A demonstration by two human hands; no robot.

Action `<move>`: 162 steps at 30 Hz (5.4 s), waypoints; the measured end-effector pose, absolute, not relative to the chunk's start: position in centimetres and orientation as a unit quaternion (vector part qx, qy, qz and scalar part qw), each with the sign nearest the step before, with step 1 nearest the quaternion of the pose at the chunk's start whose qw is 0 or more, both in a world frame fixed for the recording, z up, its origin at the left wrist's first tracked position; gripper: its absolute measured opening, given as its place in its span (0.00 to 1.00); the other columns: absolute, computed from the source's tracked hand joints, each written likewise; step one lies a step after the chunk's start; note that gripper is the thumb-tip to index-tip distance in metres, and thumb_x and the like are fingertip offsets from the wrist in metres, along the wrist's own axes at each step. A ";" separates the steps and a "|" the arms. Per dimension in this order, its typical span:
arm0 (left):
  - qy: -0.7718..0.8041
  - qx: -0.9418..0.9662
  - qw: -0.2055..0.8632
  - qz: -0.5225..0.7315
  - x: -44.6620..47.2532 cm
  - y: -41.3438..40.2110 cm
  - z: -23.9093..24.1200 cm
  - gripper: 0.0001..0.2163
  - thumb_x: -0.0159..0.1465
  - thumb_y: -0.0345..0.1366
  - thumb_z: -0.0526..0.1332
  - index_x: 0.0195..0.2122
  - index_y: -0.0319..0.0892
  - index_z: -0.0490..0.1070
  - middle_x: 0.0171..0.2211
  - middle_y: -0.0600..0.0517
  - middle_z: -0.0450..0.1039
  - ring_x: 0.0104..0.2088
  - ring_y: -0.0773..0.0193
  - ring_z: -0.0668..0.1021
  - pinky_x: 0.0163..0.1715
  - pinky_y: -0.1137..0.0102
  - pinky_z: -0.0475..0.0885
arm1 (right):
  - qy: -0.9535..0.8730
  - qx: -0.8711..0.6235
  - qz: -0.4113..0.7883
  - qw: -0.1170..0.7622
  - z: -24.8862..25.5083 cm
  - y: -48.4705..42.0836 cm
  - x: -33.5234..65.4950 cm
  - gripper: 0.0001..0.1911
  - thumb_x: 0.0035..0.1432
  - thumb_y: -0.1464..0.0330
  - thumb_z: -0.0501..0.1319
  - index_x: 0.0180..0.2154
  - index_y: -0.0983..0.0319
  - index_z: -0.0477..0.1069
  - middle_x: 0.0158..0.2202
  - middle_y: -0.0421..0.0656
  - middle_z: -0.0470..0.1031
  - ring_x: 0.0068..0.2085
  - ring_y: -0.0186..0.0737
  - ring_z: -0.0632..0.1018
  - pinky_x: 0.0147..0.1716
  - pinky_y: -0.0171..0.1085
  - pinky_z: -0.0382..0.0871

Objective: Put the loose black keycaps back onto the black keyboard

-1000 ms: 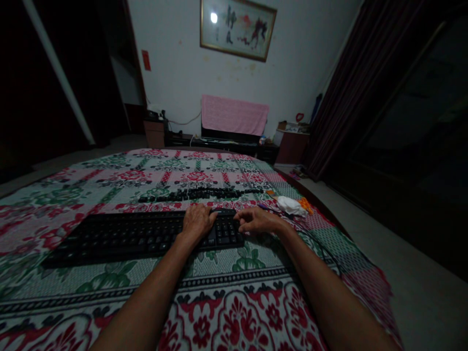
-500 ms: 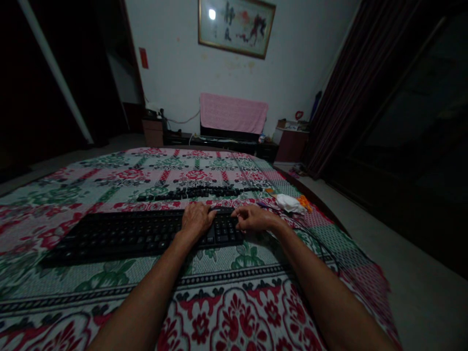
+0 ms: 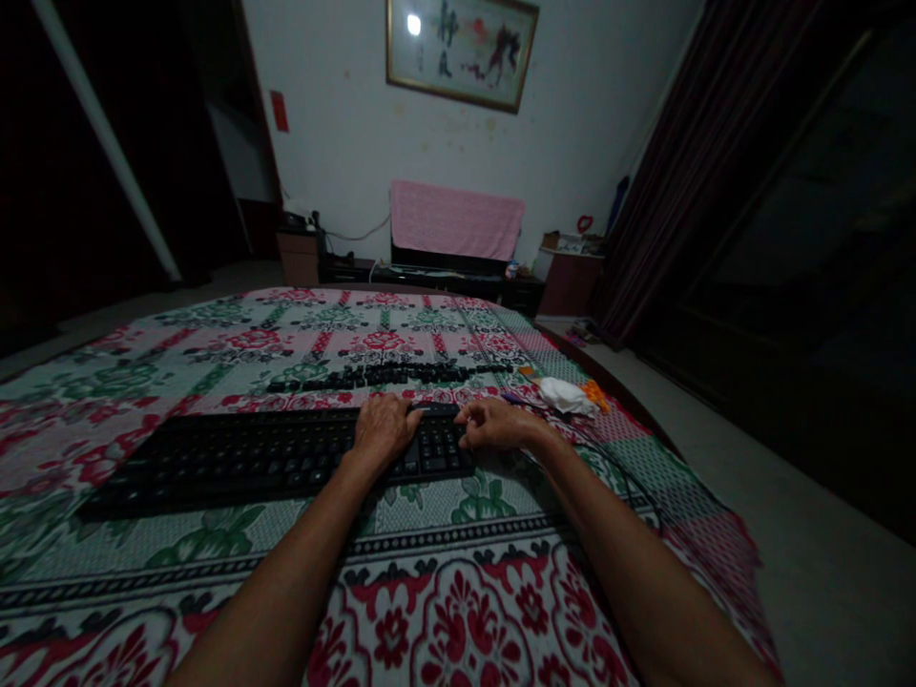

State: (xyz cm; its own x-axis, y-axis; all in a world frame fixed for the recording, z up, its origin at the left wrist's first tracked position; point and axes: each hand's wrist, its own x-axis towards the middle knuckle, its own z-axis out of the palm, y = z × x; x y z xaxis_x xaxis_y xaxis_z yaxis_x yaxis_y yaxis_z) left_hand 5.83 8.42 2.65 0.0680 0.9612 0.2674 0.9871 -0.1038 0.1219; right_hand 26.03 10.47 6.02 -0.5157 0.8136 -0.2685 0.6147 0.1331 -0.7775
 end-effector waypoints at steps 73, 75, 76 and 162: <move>-0.533 -0.784 -0.049 -0.314 7.1 7.9 4.2 0.12 0.56 0.39 0.53 0.38 0.46 0.71 0.36 0.51 0.72 0.39 0.62 0.71 0.43 0.67 0.63 | -0.842 -0.420 0.251 0.229 4.4 11.5 25.4 0.09 0.46 0.67 0.56 0.31 0.64 0.67 0.22 0.37 0.66 0.24 0.29 0.66 0.22 0.27 0.56; -0.517 -0.770 -0.119 -0.356 7.4 8.1 3.9 0.12 0.56 0.38 0.54 0.38 0.45 0.72 0.36 0.52 0.73 0.39 0.63 0.72 0.42 0.69 0.65 | -0.832 -0.418 0.270 0.245 4.6 11.3 25.2 0.09 0.46 0.67 0.56 0.31 0.65 0.67 0.22 0.36 0.66 0.23 0.28 0.66 0.22 0.28 0.56; -0.512 -0.755 -0.152 -0.380 7.4 8.2 3.8 0.11 0.55 0.38 0.54 0.37 0.45 0.72 0.36 0.52 0.73 0.39 0.64 0.73 0.41 0.70 0.65 | -0.827 -0.417 0.282 0.252 4.7 11.2 25.0 0.09 0.46 0.66 0.56 0.31 0.65 0.67 0.22 0.36 0.66 0.23 0.28 0.66 0.22 0.28 0.57; -0.608 -0.752 0.026 -0.252 5.5 8.6 2.2 0.13 0.56 0.32 0.50 0.38 0.42 0.72 0.36 0.48 0.70 0.39 0.60 0.70 0.41 0.66 0.65 | -0.788 -0.379 0.472 0.111 5.5 11.0 27.3 0.20 0.42 0.68 0.60 0.41 0.64 0.66 0.23 0.35 0.66 0.22 0.26 0.65 0.22 0.28 0.59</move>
State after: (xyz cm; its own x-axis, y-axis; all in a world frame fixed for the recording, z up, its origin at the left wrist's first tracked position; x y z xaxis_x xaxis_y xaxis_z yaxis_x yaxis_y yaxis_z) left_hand 5.53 8.58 2.25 0.1338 0.9021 0.4102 0.9283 -0.2590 0.2668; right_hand 27.28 11.01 5.47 -0.6872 0.7031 -0.1828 0.4926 0.2661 -0.8286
